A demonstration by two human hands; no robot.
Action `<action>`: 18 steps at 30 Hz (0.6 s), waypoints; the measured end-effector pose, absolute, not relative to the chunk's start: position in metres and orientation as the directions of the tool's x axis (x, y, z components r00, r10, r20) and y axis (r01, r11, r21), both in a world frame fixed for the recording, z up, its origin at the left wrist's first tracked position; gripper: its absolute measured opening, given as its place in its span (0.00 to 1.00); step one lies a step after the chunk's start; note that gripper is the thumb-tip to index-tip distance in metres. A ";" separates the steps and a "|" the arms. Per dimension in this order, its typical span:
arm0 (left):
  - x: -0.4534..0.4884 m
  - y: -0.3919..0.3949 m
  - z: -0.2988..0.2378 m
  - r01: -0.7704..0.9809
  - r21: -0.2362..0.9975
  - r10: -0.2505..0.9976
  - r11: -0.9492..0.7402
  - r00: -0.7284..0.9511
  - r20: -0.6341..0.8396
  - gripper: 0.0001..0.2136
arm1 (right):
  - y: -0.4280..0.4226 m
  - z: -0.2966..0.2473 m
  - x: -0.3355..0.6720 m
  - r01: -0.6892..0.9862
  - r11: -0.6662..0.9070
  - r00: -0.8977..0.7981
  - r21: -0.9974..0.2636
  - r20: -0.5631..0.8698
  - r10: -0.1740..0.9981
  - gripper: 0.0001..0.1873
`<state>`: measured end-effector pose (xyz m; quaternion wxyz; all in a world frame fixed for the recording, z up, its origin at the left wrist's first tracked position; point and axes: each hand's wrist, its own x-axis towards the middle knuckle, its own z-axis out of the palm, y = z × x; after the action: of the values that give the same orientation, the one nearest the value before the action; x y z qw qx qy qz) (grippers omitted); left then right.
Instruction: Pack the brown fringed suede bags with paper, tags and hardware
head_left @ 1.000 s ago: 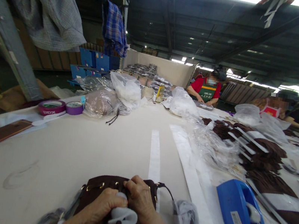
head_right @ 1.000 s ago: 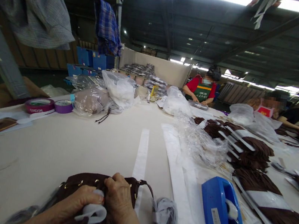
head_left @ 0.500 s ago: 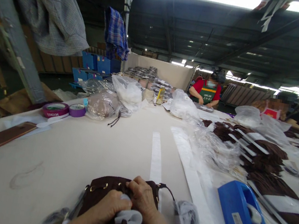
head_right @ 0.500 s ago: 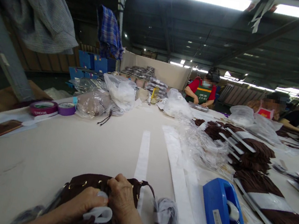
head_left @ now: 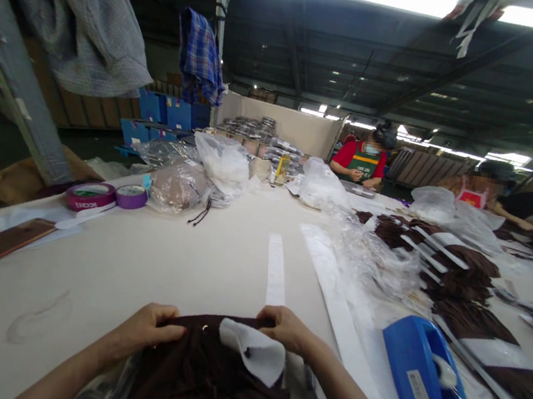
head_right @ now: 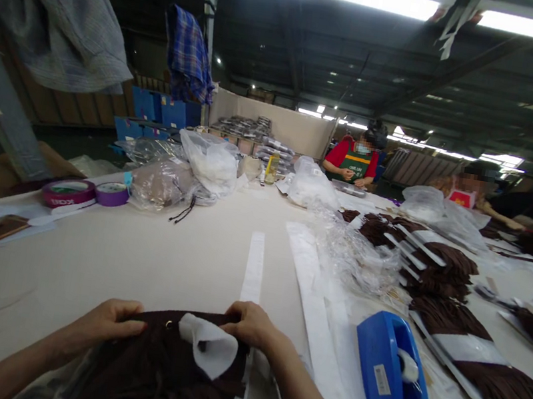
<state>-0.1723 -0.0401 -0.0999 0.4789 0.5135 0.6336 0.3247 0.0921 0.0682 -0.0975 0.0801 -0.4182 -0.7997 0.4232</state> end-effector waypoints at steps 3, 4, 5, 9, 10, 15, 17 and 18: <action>-0.176 -0.044 -0.093 0.212 0.920 0.927 0.330 0.111 -0.358 0.19 | 0.075 -0.092 0.098 0.571 0.163 -0.669 -0.804 -0.342 0.660 0.11; -0.177 -0.046 -0.089 0.203 0.922 0.922 0.330 0.139 -0.361 0.19 | 0.077 -0.089 0.101 0.560 0.137 -0.686 -0.817 -0.364 0.629 0.12; -0.177 -0.047 -0.084 0.217 0.922 0.920 0.321 0.159 -0.358 0.20 | 0.077 -0.086 0.103 0.549 0.119 -0.703 -0.828 -0.380 0.602 0.12; -0.182 -0.055 -0.070 0.250 0.911 0.899 0.329 0.211 -0.383 0.20 | 0.068 -0.074 0.112 0.494 0.056 -0.757 -0.868 -0.398 0.519 0.14; -0.184 -0.057 -0.067 0.227 0.914 0.897 0.335 0.221 -0.384 0.20 | 0.063 -0.072 0.113 0.478 0.037 -0.769 -0.878 -0.398 0.499 0.14; -0.190 -0.073 -0.044 0.199 0.962 0.959 0.188 0.173 -0.223 0.16 | 0.037 -0.040 0.121 0.436 -0.118 -0.801 -0.892 -0.444 0.401 0.18; -0.185 -0.081 -0.035 0.284 0.955 0.981 0.083 0.144 -0.128 0.17 | 0.030 -0.019 0.128 0.445 0.047 -0.819 -0.894 -0.385 0.427 0.16; -0.182 -0.085 -0.033 0.354 0.935 0.993 0.014 0.104 -0.054 0.17 | 0.027 -0.010 0.132 0.454 0.201 -0.830 -0.868 -0.330 0.450 0.15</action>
<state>-0.1815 -0.0849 -0.0334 0.4382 0.6002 0.5612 0.3645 0.1319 0.0271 -0.0096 -0.0020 -0.2916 -0.7748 0.5609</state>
